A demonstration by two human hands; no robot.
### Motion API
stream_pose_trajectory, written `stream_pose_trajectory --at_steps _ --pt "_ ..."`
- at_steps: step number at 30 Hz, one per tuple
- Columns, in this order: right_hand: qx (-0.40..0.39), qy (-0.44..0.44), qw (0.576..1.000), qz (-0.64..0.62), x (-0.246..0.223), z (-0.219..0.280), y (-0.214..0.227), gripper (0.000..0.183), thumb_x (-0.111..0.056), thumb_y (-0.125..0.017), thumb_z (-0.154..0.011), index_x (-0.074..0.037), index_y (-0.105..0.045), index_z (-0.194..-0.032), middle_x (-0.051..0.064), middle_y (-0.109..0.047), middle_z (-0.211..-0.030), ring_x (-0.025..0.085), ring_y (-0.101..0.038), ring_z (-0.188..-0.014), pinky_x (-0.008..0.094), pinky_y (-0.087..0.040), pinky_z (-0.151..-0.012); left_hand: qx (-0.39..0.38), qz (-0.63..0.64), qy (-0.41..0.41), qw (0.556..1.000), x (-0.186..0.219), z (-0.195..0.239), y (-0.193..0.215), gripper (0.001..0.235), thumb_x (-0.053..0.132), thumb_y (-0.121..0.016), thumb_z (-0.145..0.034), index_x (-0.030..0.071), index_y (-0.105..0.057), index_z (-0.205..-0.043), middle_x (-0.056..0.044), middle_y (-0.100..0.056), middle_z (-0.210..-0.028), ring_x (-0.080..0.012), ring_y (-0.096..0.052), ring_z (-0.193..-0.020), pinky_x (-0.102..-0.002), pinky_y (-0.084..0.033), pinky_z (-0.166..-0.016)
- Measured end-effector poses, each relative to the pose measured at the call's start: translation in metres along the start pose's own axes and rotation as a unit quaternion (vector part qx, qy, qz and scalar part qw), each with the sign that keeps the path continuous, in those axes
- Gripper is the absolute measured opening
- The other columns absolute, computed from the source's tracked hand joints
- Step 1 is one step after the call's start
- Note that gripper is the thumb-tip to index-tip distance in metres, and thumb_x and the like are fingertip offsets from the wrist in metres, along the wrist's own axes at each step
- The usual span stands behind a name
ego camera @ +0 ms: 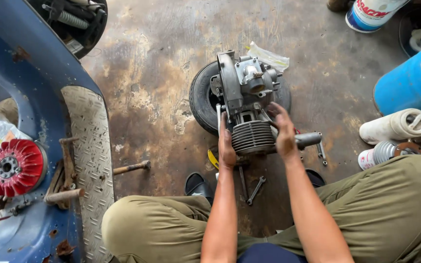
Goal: The person sits on the workshop floor and assembles a scooter engine, fitting the finned cylinder over the piston and aligning it with the crankcase. They rotate and reposition the engine assembly, press the cylinder into place, and use a socket wrench to work on fasteners while steadying the engine with the other hand.
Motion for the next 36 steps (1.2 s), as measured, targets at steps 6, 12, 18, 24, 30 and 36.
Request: stream_pose_trajectory --at_steps 6,12,18,24,30,36 --pt "0.016 0.043 0.996 0.075 0.025 0.002 -0.004 0.046 -0.043 -0.041 -0.102 -0.011 -0.064 -0.125 0.011 -0.064 -0.116 0.022 -0.056 -0.111 0.038 -0.042 -0.105 -0.042 -0.083 -0.037 0.995 -0.017 -0.015 -0.001 0.072 0.051 -0.028 -0.105 0.005 -0.033 -0.161 -0.026 -0.039 -0.155 -0.0439 -0.033 -0.147 -0.055 -0.023 -0.122" --pt "0.015 0.060 0.995 0.083 0.021 -0.009 -0.003 0.032 -0.033 -0.048 -0.095 -0.009 -0.069 -0.103 0.007 -0.058 -0.090 0.018 -0.052 -0.085 0.032 -0.045 -0.085 -0.027 -0.062 -0.008 0.998 -0.008 -0.021 -0.002 0.073 0.056 -0.030 -0.105 0.008 -0.035 -0.159 -0.021 -0.043 -0.142 -0.0401 -0.043 -0.135 -0.054 -0.029 -0.117" --pt "0.037 0.021 0.997 0.068 0.043 -0.002 0.002 0.024 -0.026 -0.055 -0.087 -0.007 -0.066 -0.098 0.006 -0.054 -0.082 0.018 -0.050 -0.076 0.032 -0.044 -0.075 -0.007 -0.064 0.014 0.998 -0.016 -0.010 0.005 0.066 0.050 -0.035 -0.106 0.010 -0.041 -0.157 -0.027 -0.043 -0.140 -0.0516 -0.041 -0.135 -0.062 -0.030 -0.114" --pt "0.083 0.069 0.993 0.045 0.009 0.010 0.006 0.035 -0.025 -0.046 -0.093 -0.004 -0.073 -0.099 0.013 -0.061 -0.090 0.019 -0.055 -0.085 0.032 -0.046 -0.084 -0.002 -0.064 -0.009 0.998 -0.008 -0.005 -0.007 0.071 0.055 -0.030 -0.104 0.008 -0.048 -0.154 -0.024 -0.051 -0.138 -0.0417 -0.050 -0.133 -0.052 -0.037 -0.113" --pt "0.013 0.116 0.993 0.029 0.025 0.015 0.003 0.040 -0.029 -0.048 -0.096 -0.001 -0.067 -0.115 0.016 -0.062 -0.110 0.023 -0.058 -0.104 0.037 -0.046 -0.098 0.040 -0.068 -0.039 0.996 -0.003 0.010 -0.003 0.077 0.059 -0.023 -0.104 0.007 -0.051 -0.152 -0.019 -0.053 -0.146 -0.0352 -0.049 -0.138 -0.050 -0.042 -0.109" --pt "0.037 0.037 0.997 -0.051 0.055 0.013 -0.002 0.036 -0.031 -0.052 -0.090 -0.001 -0.063 -0.108 0.007 -0.050 -0.094 0.015 -0.047 -0.085 0.028 -0.043 -0.081 0.148 -0.072 -0.010 0.986 -0.013 0.009 0.010 0.047 0.039 -0.040 -0.100 0.008 -0.076 -0.104 -0.006 -0.056 -0.092 -0.0206 -0.059 -0.085 -0.033 -0.047 -0.090"
Point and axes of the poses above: each hand's wrist, its own z-axis away from the middle knuckle, its own y-axis out of the back of the hand, x = y × z, the point moved 6 cm from there along -z, towards the middle knuckle
